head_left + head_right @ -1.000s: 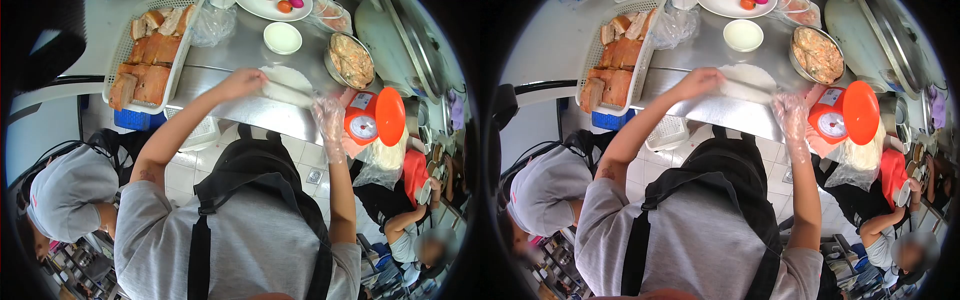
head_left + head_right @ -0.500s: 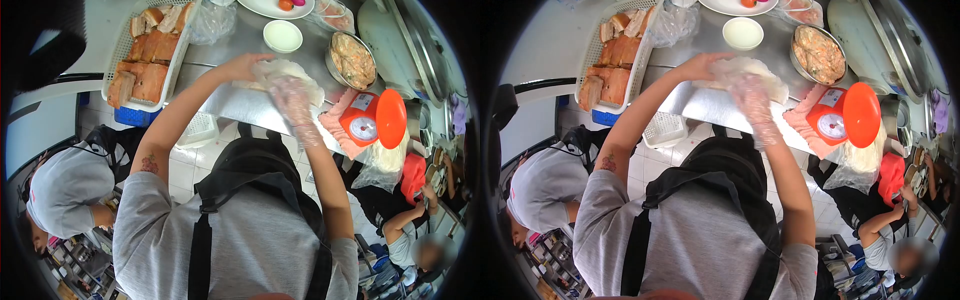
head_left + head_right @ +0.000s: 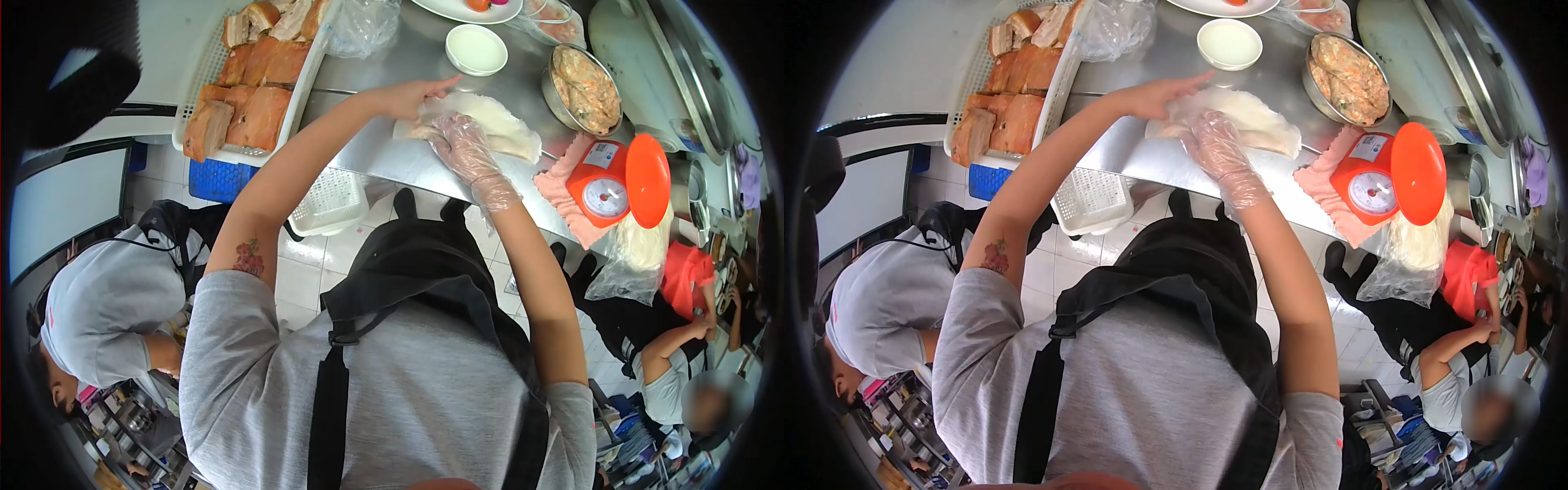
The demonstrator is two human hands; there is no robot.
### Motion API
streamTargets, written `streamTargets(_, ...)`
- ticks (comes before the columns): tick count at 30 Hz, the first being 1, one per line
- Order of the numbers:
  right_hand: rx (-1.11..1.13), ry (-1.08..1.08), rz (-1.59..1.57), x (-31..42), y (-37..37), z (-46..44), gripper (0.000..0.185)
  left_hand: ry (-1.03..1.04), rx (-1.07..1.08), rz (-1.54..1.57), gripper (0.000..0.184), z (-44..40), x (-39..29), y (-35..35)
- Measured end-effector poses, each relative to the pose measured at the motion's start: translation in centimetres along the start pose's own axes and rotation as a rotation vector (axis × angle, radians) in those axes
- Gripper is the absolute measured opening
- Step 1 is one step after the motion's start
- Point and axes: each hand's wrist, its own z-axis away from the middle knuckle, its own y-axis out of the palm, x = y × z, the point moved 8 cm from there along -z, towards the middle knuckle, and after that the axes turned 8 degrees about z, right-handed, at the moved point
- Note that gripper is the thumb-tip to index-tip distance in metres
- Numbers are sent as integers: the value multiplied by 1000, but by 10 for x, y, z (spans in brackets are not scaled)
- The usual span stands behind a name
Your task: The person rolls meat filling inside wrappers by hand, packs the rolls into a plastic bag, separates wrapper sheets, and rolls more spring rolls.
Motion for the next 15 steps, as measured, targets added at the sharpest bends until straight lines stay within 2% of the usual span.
streamTargets(5,-120,-28,29,22,-7,8,41,17,45,70,110,8,-14,2)
streamTargets(11,-63,-1,23,39,8,-10,35,-190,-63,272,88,7,-7,4)
streamTargets(13,17,34,60,40,13,-4,41,-123,-72,171,85,1,-1,5)
streamTargets(15,-31,-1,29,45,5,0,38,-60,-86,129,87,-2,2,5)
